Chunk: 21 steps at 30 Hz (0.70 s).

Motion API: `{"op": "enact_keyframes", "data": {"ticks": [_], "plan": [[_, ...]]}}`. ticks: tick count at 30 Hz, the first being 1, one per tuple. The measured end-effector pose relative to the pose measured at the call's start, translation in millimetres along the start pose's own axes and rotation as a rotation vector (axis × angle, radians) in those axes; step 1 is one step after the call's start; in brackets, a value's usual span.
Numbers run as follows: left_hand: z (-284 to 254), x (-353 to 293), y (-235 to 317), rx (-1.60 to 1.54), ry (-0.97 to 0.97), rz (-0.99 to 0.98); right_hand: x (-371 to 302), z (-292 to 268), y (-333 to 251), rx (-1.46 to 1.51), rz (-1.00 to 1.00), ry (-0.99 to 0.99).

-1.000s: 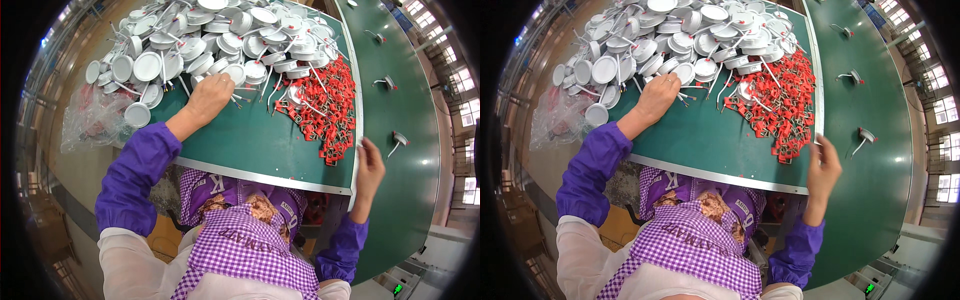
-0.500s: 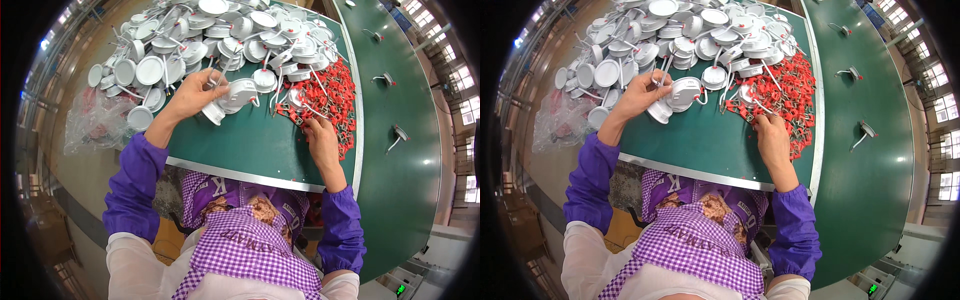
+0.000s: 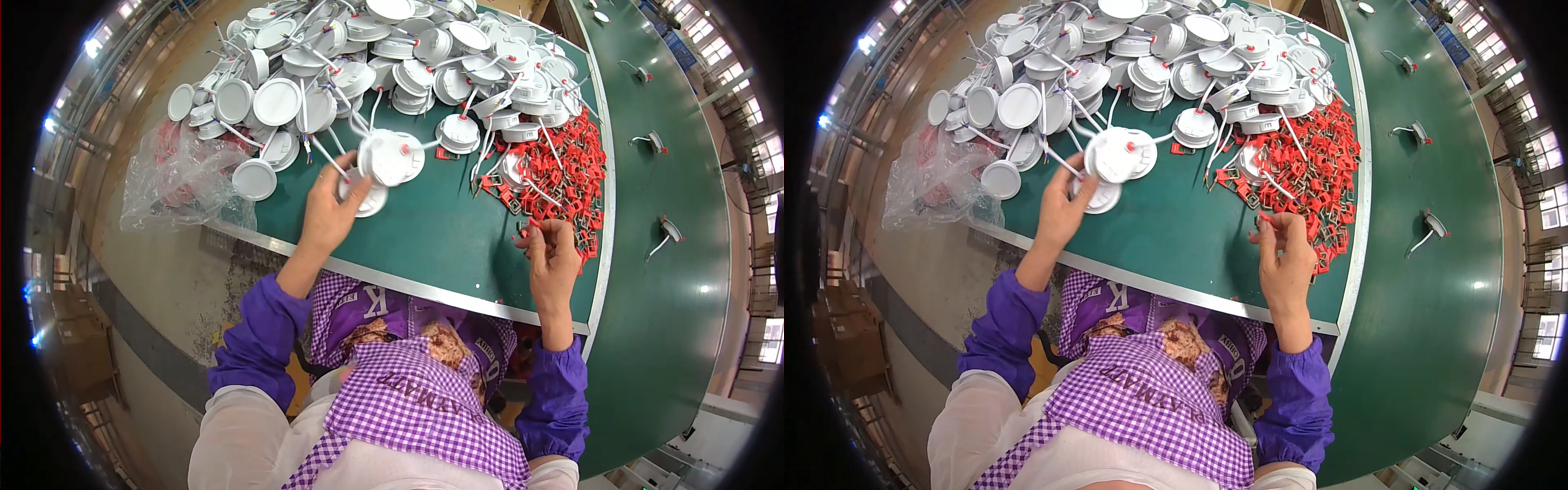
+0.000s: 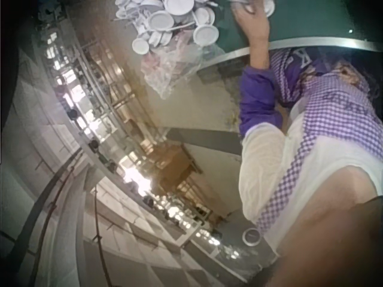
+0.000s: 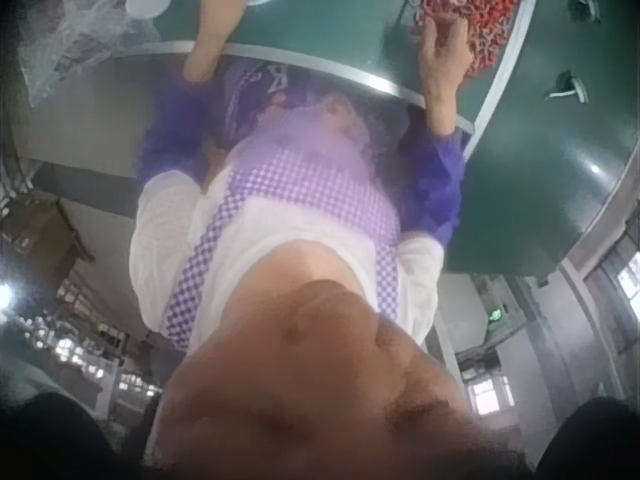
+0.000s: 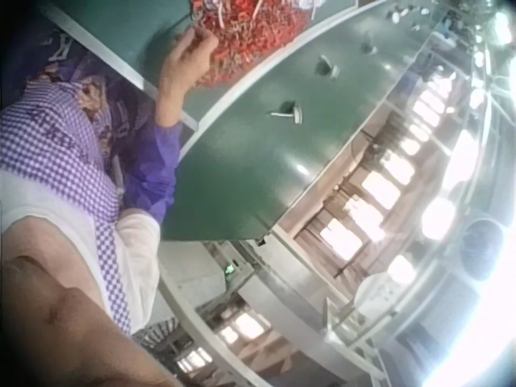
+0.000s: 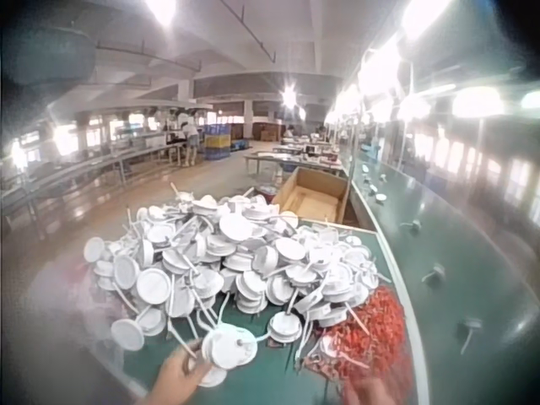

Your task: The person assembles light fixtures by attaching clips onto round light housings by hand and placing the completed lights onto the conveyor belt.

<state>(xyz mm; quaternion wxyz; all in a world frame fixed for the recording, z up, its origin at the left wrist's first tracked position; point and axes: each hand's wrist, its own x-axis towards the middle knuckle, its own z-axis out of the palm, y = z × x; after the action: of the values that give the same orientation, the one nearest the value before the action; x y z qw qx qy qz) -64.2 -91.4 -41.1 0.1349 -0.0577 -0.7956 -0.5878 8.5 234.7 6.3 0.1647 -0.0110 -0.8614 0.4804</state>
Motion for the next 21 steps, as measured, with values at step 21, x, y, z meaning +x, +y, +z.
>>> {"op": "enact_keyframes", "data": {"ticks": [21], "plan": [[36.9,-64.5,67.8,-0.614,-0.466,-0.673,-47.0,21.3,1.7,0.646,0.416,-0.046]]}}
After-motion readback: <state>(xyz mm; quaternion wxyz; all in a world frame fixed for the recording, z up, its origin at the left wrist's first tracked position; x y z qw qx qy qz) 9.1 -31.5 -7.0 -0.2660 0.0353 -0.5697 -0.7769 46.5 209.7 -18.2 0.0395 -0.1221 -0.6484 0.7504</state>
